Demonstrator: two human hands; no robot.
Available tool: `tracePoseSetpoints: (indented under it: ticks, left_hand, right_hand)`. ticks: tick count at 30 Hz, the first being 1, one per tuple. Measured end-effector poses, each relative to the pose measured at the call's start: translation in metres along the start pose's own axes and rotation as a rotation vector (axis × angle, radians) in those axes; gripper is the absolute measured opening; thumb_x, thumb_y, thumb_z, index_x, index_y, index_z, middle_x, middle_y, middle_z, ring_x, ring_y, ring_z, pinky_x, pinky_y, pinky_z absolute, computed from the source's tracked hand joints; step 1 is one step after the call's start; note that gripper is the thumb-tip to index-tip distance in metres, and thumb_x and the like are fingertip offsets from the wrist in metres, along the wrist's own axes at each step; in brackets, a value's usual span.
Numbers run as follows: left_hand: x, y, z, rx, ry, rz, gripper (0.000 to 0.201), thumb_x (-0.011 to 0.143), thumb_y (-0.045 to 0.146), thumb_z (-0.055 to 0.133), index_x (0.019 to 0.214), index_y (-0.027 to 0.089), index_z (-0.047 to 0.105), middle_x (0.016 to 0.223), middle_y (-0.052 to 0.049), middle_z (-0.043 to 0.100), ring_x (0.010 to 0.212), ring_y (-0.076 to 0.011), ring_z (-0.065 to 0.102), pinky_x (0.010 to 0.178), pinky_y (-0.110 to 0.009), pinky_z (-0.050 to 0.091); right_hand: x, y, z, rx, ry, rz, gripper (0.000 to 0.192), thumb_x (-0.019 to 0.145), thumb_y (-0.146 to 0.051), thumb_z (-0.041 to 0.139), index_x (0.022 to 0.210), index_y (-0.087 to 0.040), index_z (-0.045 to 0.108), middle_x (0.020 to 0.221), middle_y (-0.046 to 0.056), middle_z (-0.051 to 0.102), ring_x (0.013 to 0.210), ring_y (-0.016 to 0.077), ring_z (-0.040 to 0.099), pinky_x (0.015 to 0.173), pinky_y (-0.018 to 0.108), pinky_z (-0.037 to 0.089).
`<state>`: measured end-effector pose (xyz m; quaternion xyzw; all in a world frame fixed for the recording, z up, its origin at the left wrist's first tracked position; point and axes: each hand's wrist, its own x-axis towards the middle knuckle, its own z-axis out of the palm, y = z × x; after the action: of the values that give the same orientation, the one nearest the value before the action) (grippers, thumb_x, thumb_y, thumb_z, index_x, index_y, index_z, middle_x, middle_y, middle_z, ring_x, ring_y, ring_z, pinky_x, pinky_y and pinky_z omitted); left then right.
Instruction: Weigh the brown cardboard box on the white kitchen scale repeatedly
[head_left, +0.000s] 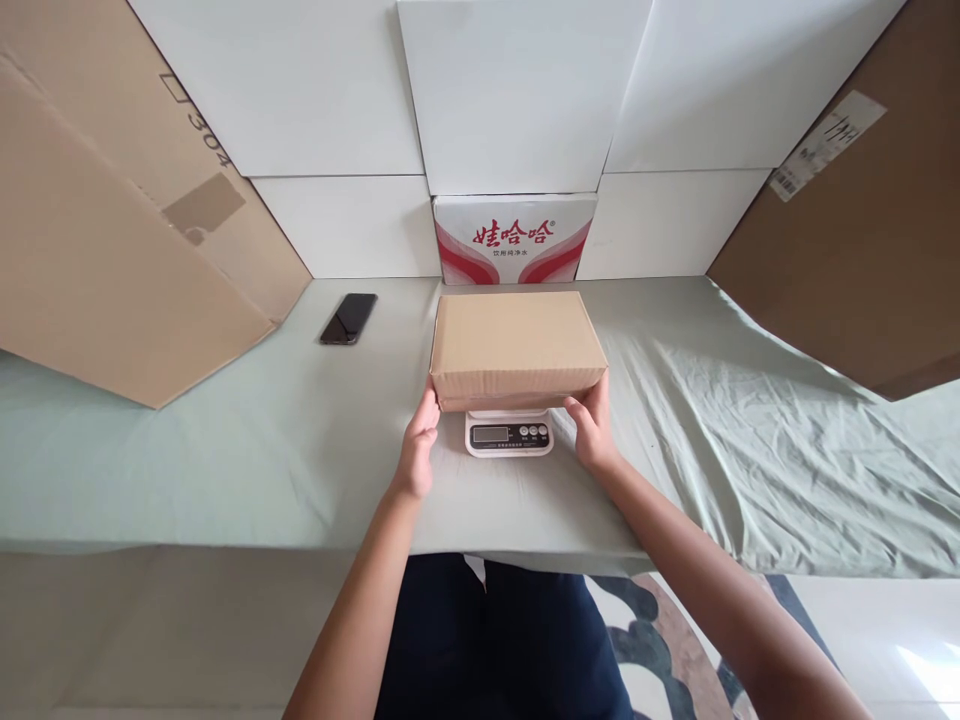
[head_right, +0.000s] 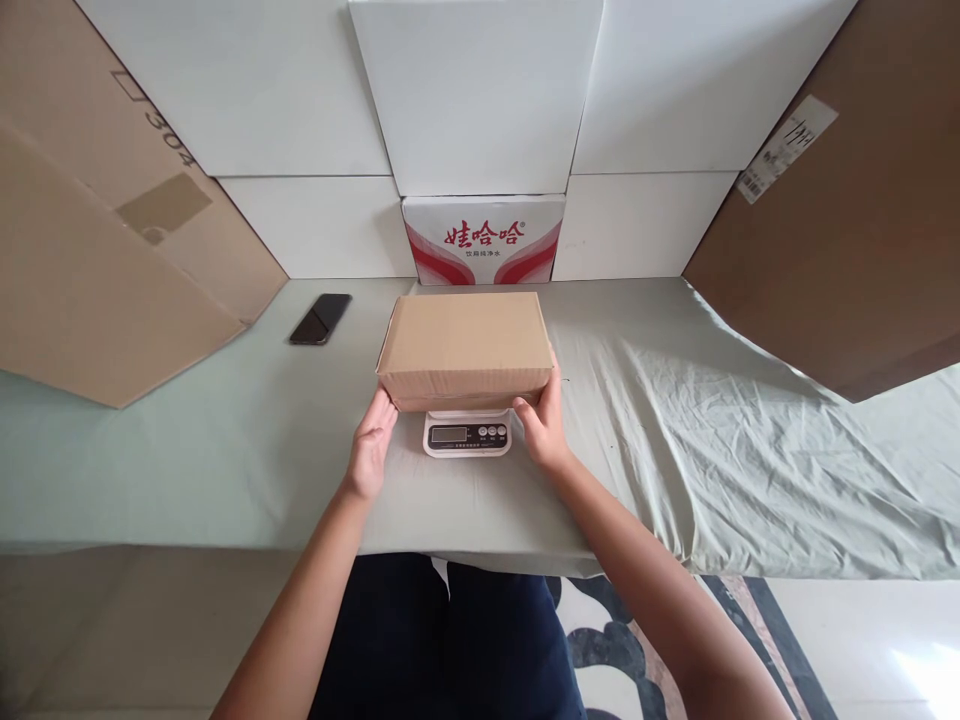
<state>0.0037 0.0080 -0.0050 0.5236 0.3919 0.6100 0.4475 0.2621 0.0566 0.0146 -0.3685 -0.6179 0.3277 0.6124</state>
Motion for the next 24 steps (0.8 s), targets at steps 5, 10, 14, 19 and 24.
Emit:
tracePoseSetpoints:
  ticks: [5,10,14,19,24]
  left_hand:
    - [0.003,0.01,-0.004,-0.012,0.108,0.173,0.067,0.089,0.036,0.045,0.156,0.032,0.037,0.169,0.006,0.023,0.158,-0.0239,0.012,0.13,-0.042,0.015]
    - [0.004,0.01,-0.008,-0.037,0.166,0.214,0.066,0.088,0.035,0.044,0.154,0.034,0.04,0.168,0.006,0.025,0.158,-0.0226,0.012,0.129,-0.042,0.015]
    - [0.003,0.01,-0.006,-0.011,0.146,0.192,0.065,0.09,0.037,0.043,0.154,0.034,0.039,0.168,0.007,0.026,0.158,-0.0219,0.013,0.129,-0.04,0.016]
    - [0.001,0.013,-0.002,0.026,0.123,0.134,0.065,0.091,0.042,0.043,0.155,0.032,0.038,0.168,0.004,0.027,0.158,-0.0238,0.017,0.129,-0.041,0.019]
    - [-0.002,0.007,-0.001,0.011,0.048,0.038,0.065,0.091,0.038,0.044,0.156,0.03,0.038,0.166,0.004,0.03,0.156,-0.0262,0.022,0.129,-0.043,0.02]
  right_hand:
    - [0.02,-0.002,-0.036,0.041,0.369,-0.069,0.074,0.082,-0.053,0.055,0.15,-0.039,0.029,0.162,0.002,0.029,0.155,0.0303,0.031,0.127,0.06,0.021]
    - [0.035,-0.001,-0.07,0.202,0.639,0.046,0.058,0.085,-0.043,0.038,0.142,-0.036,0.036,0.152,0.003,0.037,0.149,0.0256,0.043,0.128,0.056,0.021]
    - [0.031,0.002,-0.062,0.211,0.54,0.102,0.051,0.086,-0.042,0.043,0.137,-0.036,0.043,0.148,0.004,0.045,0.146,0.027,0.046,0.127,0.058,0.023]
    - [0.022,0.005,-0.038,0.139,0.288,0.115,0.054,0.087,-0.052,0.049,0.137,-0.033,0.048,0.148,0.006,0.051,0.145,0.0311,0.047,0.123,0.061,0.029]
    - [0.01,0.005,-0.021,0.09,0.097,0.133,0.066,0.087,-0.062,0.05,0.147,-0.034,0.04,0.154,0.006,0.049,0.147,0.0325,0.044,0.12,0.059,0.036]
